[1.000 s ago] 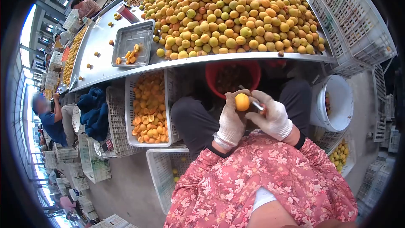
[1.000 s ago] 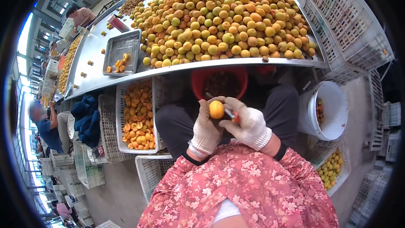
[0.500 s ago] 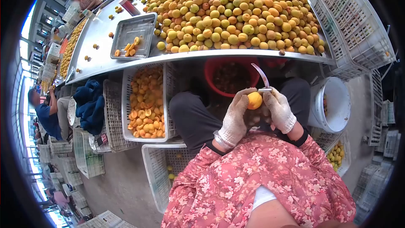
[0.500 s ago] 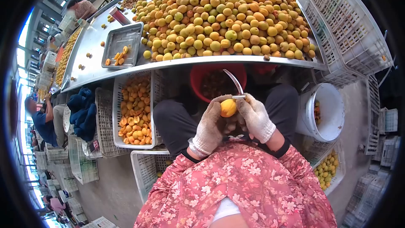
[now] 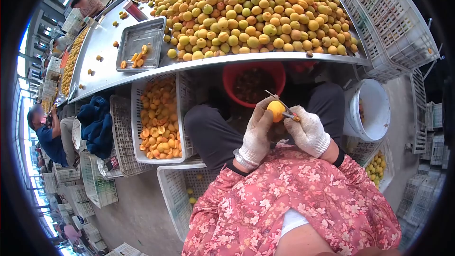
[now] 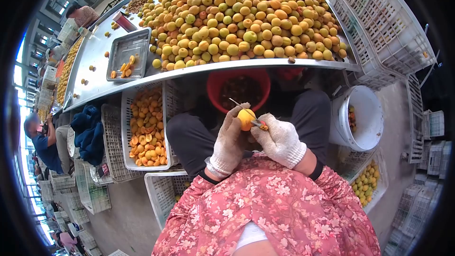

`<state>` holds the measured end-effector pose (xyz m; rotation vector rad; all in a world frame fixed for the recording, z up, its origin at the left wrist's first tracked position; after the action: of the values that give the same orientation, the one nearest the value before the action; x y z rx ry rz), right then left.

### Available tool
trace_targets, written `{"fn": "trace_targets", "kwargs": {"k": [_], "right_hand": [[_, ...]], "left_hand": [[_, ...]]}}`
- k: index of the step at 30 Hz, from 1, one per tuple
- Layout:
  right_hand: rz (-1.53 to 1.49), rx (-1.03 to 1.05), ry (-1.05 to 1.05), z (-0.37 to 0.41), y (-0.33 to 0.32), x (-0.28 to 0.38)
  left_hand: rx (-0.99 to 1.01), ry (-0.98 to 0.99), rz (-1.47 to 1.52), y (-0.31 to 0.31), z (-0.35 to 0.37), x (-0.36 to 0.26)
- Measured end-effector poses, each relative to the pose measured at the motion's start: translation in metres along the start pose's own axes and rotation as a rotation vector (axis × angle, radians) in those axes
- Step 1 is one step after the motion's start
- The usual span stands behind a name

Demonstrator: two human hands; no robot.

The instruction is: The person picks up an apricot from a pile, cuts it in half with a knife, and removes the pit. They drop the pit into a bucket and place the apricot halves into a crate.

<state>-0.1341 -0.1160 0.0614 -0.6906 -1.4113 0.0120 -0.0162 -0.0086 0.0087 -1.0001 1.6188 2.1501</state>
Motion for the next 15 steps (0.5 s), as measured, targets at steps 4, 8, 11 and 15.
{"fn": "trace_targets", "kwargs": {"k": [4, 8, 11, 15], "right_hand": [[-0.045, -0.032, -0.017, 0.0, 0.001, -0.014], [-0.196, 0.015, 0.081, 0.003, 0.001, -0.013], [-0.188, 0.0, 0.018, 0.004, 0.004, -0.011], [-0.169, 0.001, 0.012, 0.005, 0.009, -0.019]], "left_hand": [[0.014, 0.028, -0.157, -0.011, 0.0, 0.006], [-0.026, -0.059, -0.051, -0.003, 0.004, -0.001], [0.021, -0.015, -0.067, -0.004, 0.003, -0.002], [0.015, 0.055, -0.356, -0.011, 0.003, 0.009]]}}
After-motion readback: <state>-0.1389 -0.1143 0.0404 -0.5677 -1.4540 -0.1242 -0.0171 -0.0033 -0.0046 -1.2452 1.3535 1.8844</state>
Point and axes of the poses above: each hand's wrist, its own z-axis away from the middle knuckle, its own y-axis out of the palm, x = y × z, the point moved 1 cm from there along -z, towards the middle knuckle, and after that the axes turned 5 degrees about x, right-handed, at the moved point
